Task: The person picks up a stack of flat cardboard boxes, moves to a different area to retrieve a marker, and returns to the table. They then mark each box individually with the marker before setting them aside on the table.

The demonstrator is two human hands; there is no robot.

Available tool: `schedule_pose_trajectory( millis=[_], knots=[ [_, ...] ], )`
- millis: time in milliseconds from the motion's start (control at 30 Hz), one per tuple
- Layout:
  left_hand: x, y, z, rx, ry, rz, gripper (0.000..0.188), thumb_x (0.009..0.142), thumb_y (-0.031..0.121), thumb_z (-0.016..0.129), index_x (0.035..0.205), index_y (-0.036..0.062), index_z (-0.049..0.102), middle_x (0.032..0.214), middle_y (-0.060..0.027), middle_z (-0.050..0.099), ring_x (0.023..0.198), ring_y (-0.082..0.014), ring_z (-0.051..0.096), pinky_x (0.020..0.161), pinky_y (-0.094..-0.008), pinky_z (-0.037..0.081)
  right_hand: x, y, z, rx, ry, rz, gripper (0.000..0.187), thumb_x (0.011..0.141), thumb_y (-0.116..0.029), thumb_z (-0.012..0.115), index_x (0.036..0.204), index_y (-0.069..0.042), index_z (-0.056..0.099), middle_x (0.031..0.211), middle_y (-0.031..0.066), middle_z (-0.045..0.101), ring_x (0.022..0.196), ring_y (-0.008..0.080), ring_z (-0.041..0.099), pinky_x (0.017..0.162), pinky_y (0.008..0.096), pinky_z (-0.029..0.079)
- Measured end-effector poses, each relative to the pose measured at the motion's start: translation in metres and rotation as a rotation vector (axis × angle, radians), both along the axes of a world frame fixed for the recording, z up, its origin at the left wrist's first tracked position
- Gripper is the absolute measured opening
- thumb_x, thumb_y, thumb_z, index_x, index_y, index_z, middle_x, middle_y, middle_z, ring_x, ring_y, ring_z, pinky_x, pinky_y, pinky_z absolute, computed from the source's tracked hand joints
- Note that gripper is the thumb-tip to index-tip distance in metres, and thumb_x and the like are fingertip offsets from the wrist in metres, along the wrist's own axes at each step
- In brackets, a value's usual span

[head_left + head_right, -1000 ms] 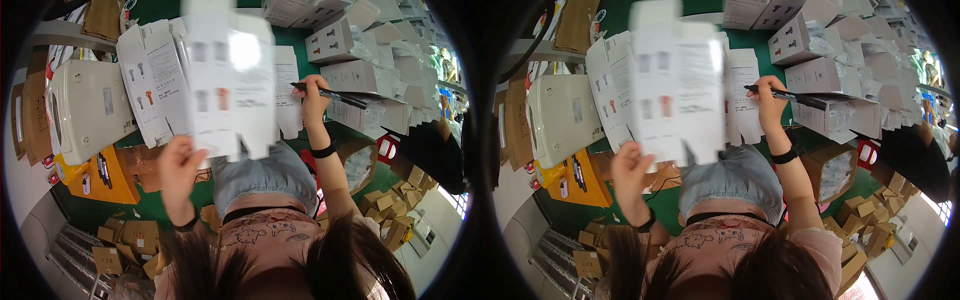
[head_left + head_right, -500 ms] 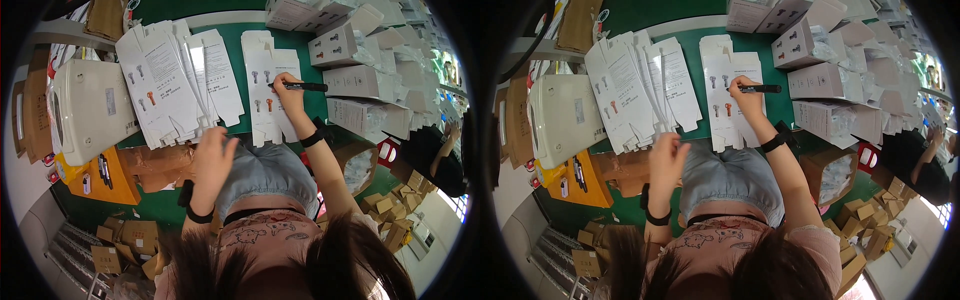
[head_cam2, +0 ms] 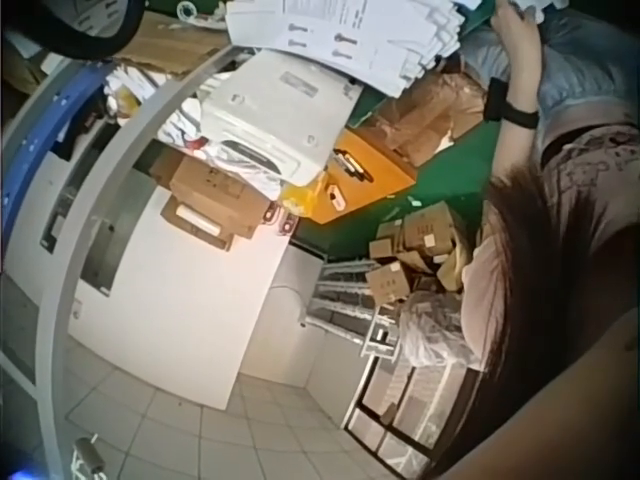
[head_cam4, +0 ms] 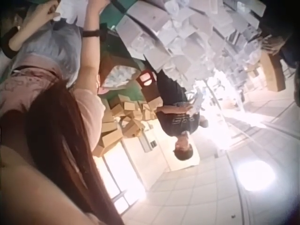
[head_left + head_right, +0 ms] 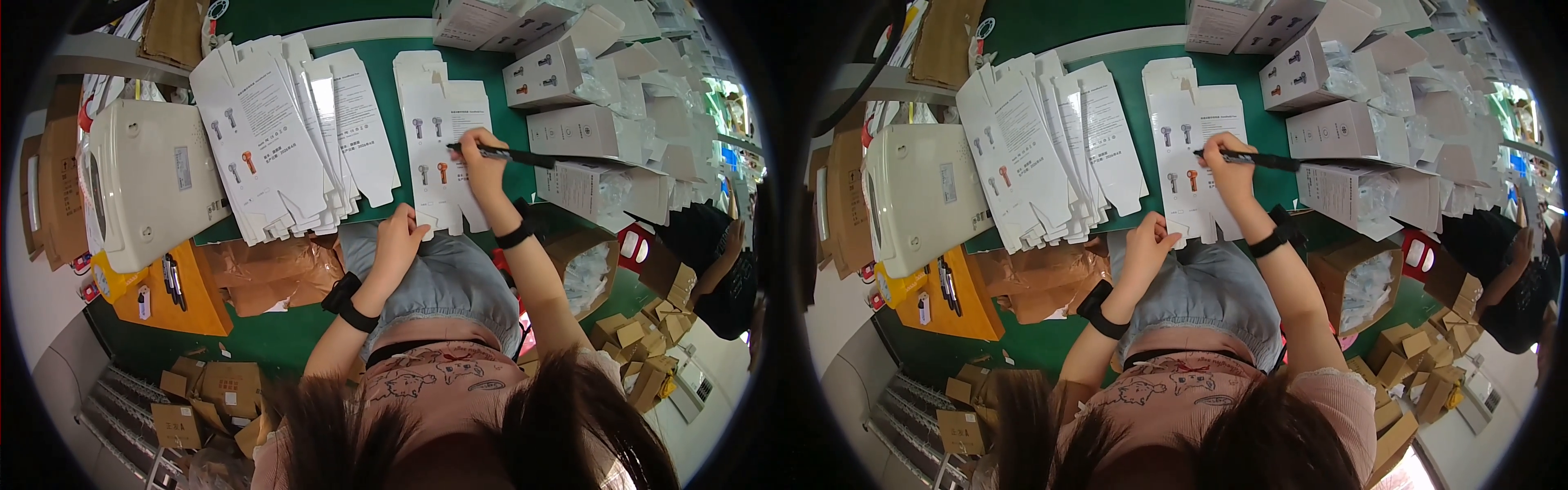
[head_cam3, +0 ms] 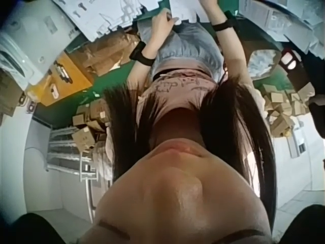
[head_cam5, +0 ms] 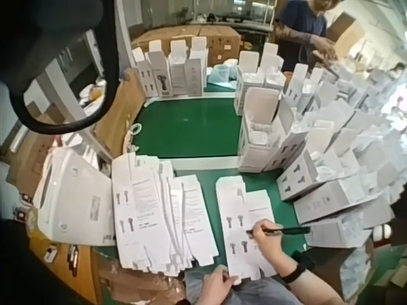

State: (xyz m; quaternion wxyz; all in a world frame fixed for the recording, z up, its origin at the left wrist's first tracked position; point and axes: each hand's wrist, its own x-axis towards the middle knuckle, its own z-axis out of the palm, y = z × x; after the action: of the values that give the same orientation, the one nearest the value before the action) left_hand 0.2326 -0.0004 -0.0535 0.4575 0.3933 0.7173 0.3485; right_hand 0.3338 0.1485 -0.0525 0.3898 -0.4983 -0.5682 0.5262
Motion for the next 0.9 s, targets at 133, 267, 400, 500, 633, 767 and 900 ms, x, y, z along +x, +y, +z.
schedule_pose_trajectory(
  millis=[133,267,400,500,633,767,900],
  knots=[
    [0.002,-0.002,-0.010,-0.009,-0.055,0.071,0.022,0.067,0.005,0.065,0.075,-0.0017,0.045,0.057,-0.0141,0.052,0.053,-0.0291,0.053,0.049,-0.0340,0.040,0.020,-0.035,-0.001,0.063,-0.062,0.117,0.011,0.076,-0.003,0.051,0.067,0.003,0.053,0.056,0.0032,0.055,0.051,0.0081,0.053,0.048,0.0201,0.040],
    [0.002,0.002,-0.007,-0.026,-0.058,0.079,0.022,0.067,0.004,0.064,0.074,-0.0020,0.045,0.056,-0.0144,0.051,0.052,-0.0284,0.053,0.048,-0.0334,0.040,0.025,-0.060,-0.013,0.157,-0.145,0.244,0.005,0.068,0.000,0.058,0.064,-0.001,0.055,0.052,0.0050,0.052,0.046,0.0084,0.049,0.045,0.0220,0.039],
    [0.002,0.004,-0.007,-0.020,-0.036,0.070,0.022,0.066,0.004,0.064,0.073,-0.0022,0.044,0.056,-0.0148,0.051,0.052,-0.0286,0.053,0.048,-0.0333,0.039,0.020,-0.065,-0.013,0.125,-0.207,0.219,0.005,0.068,-0.002,0.059,0.065,-0.001,0.055,0.052,0.0054,0.051,0.045,0.0098,0.048,0.045,0.0222,0.038],
    [0.003,0.003,-0.007,-0.018,-0.028,0.070,0.022,0.066,0.004,0.064,0.073,-0.0021,0.044,0.056,-0.0149,0.050,0.052,-0.0289,0.053,0.048,-0.0334,0.039,0.018,-0.063,-0.010,0.166,-0.246,0.239,0.005,0.068,-0.003,0.060,0.065,-0.001,0.056,0.051,0.0052,0.051,0.045,0.0106,0.048,0.044,0.0224,0.038],
    [0.004,0.002,-0.010,-0.004,-0.016,0.078,0.022,0.066,0.004,0.064,0.072,-0.0020,0.045,0.054,-0.0131,0.050,0.049,-0.0258,0.052,0.046,-0.0316,0.039,0.018,-0.061,-0.008,0.196,-0.269,0.274,0.006,0.068,-0.004,0.060,0.065,-0.002,0.056,0.051,0.0051,0.051,0.045,0.0101,0.048,0.044,0.0227,0.038],
    [0.004,0.002,-0.008,0.020,0.008,0.074,0.021,0.067,0.003,0.064,0.072,-0.0018,0.045,0.053,-0.0114,0.050,0.046,-0.0228,0.051,0.045,-0.0300,0.038,0.019,-0.064,-0.010,0.223,-0.259,0.253,0.007,0.069,-0.005,0.059,0.064,-0.002,0.055,0.051,0.0050,0.050,0.044,0.0101,0.047,0.044,0.0231,0.038],
    [0.004,0.002,0.003,0.040,0.012,0.081,0.020,0.068,0.002,0.063,0.075,-0.0018,0.044,0.058,-0.0149,0.051,0.052,-0.0299,0.052,0.049,-0.0342,0.040,0.018,-0.060,-0.002,0.138,-0.234,0.274,0.009,0.073,-0.005,0.056,0.065,-0.002,0.054,0.053,0.0048,0.052,0.046,0.0102,0.049,0.044,0.0225,0.039]
  ],
)
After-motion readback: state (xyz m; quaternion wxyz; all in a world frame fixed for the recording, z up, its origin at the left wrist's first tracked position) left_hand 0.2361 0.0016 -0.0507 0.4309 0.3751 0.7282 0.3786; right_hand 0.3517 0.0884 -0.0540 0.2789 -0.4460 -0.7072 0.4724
